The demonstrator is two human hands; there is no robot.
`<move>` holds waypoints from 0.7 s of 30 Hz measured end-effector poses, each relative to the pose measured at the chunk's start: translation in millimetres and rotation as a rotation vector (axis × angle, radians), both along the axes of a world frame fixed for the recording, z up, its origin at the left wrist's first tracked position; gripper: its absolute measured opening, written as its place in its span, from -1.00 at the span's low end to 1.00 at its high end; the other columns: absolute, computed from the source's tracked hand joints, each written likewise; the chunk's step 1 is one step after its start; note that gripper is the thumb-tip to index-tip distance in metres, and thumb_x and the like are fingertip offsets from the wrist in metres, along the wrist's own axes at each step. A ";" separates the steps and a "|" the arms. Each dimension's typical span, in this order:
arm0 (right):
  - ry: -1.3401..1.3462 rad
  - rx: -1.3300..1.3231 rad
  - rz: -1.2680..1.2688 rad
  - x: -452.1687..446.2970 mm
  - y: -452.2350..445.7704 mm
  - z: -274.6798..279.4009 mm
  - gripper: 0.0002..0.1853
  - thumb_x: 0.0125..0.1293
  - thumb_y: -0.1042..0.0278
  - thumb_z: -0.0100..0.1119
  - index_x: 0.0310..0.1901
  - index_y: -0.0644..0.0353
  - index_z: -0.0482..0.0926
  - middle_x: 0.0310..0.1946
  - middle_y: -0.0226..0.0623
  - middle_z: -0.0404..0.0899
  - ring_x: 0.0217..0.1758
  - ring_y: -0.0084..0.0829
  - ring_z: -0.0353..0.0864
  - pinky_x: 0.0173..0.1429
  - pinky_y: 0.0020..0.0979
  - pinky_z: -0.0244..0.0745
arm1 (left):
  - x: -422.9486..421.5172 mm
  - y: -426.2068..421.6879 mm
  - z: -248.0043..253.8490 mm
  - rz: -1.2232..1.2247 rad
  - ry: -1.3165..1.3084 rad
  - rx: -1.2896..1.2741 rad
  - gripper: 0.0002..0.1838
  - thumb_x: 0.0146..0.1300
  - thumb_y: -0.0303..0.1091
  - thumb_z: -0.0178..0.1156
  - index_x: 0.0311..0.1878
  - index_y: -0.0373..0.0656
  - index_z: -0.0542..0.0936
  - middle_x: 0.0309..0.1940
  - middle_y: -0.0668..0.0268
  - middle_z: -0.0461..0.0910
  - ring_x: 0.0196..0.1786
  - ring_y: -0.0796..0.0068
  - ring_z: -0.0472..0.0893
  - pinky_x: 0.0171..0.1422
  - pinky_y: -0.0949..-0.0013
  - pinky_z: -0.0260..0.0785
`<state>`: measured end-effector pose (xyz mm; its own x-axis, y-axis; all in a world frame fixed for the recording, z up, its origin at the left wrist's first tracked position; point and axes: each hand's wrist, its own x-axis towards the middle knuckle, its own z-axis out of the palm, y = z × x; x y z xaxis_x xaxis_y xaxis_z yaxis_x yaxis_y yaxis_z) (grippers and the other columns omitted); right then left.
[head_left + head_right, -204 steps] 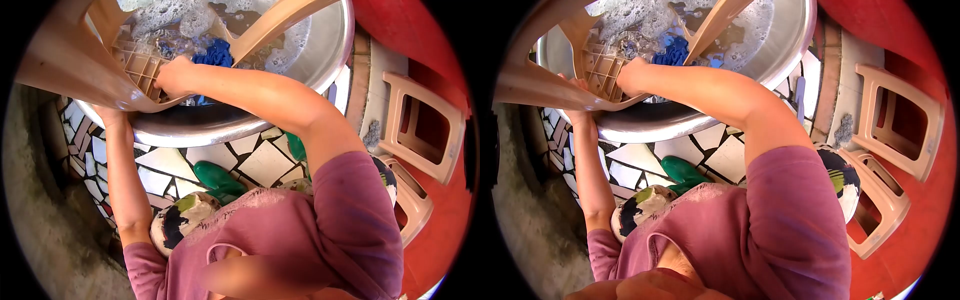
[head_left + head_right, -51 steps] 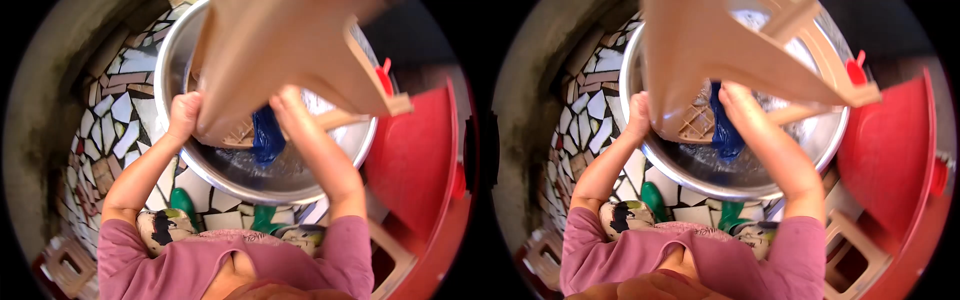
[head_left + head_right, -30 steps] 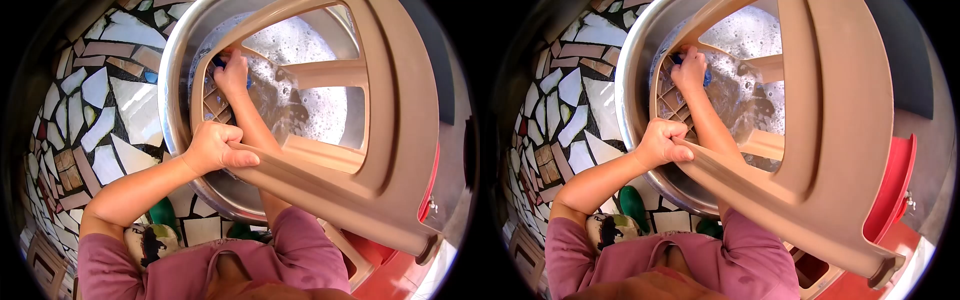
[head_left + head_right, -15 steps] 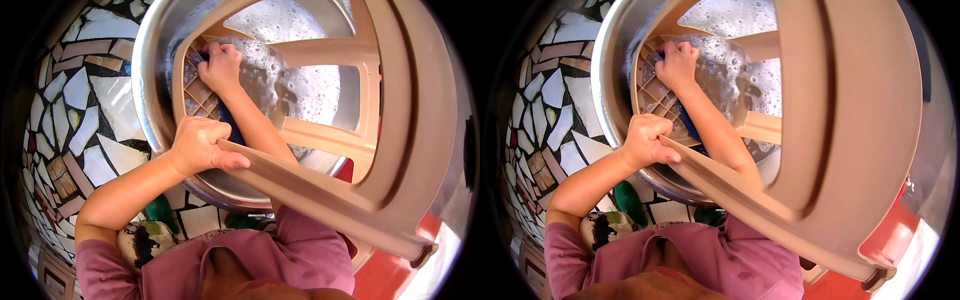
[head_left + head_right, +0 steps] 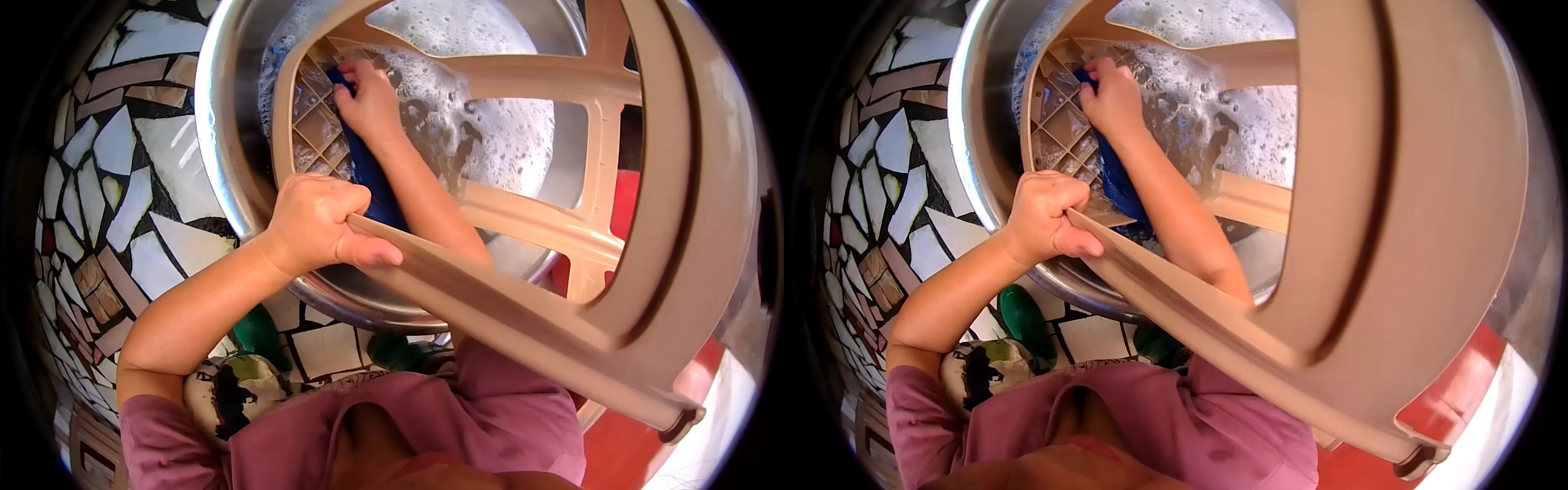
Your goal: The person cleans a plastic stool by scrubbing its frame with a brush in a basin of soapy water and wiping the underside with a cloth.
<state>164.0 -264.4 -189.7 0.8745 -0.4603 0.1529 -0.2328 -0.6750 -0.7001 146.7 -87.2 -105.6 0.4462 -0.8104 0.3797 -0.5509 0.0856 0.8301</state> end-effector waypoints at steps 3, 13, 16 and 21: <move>-0.015 0.413 -0.094 -23.8 3.5 10.7 -0.68 0.14 0.45 0.26 -0.04 0.24 0.51 -0.27 -0.20 0.70 -0.33 -0.53 0.65 -0.17 -0.50 0.53 | -2.2 0.9 1.1 -0.032 0.036 0.042 -0.22 -0.23 0.45 0.29 -0.77 -0.12 0.21 -0.82 0.25 0.21 -0.72 0.21 0.34 -0.58 0.27 0.20; -0.105 -0.445 0.101 -26.5 47.4 13.0 -0.59 -0.07 0.54 0.12 -0.09 0.07 0.50 -0.32 -0.41 0.62 -0.07 -0.24 0.45 -0.08 -0.17 0.24 | -1.3 0.3 -3.6 -0.076 -0.073 0.009 -0.21 -0.27 0.43 0.34 -0.77 -0.12 0.18 -0.82 0.24 0.20 -0.71 0.22 0.37 -0.59 0.28 0.20; -0.119 -0.016 0.166 -30.6 45.7 11.0 -0.62 -0.09 0.58 0.04 -0.13 0.11 0.51 -0.32 -0.37 0.62 -0.12 -0.17 0.44 -0.06 -0.16 0.30 | -4.3 -2.4 -4.4 -0.106 -0.031 -0.003 -0.21 -0.26 0.44 0.32 -0.78 -0.14 0.22 -0.82 0.23 0.21 -0.72 0.20 0.35 -0.60 0.27 0.20; -0.116 -0.402 0.173 -35.7 34.7 15.9 -0.55 -0.07 0.54 0.08 -0.04 0.06 0.50 -0.33 -0.35 0.64 -0.10 -0.17 0.47 -0.07 -0.12 0.29 | -2.4 0.7 -4.8 -0.151 0.095 0.099 -0.24 -0.27 0.37 0.38 -0.77 -0.17 0.26 -0.80 0.20 0.24 -0.69 0.18 0.37 -0.56 0.24 0.20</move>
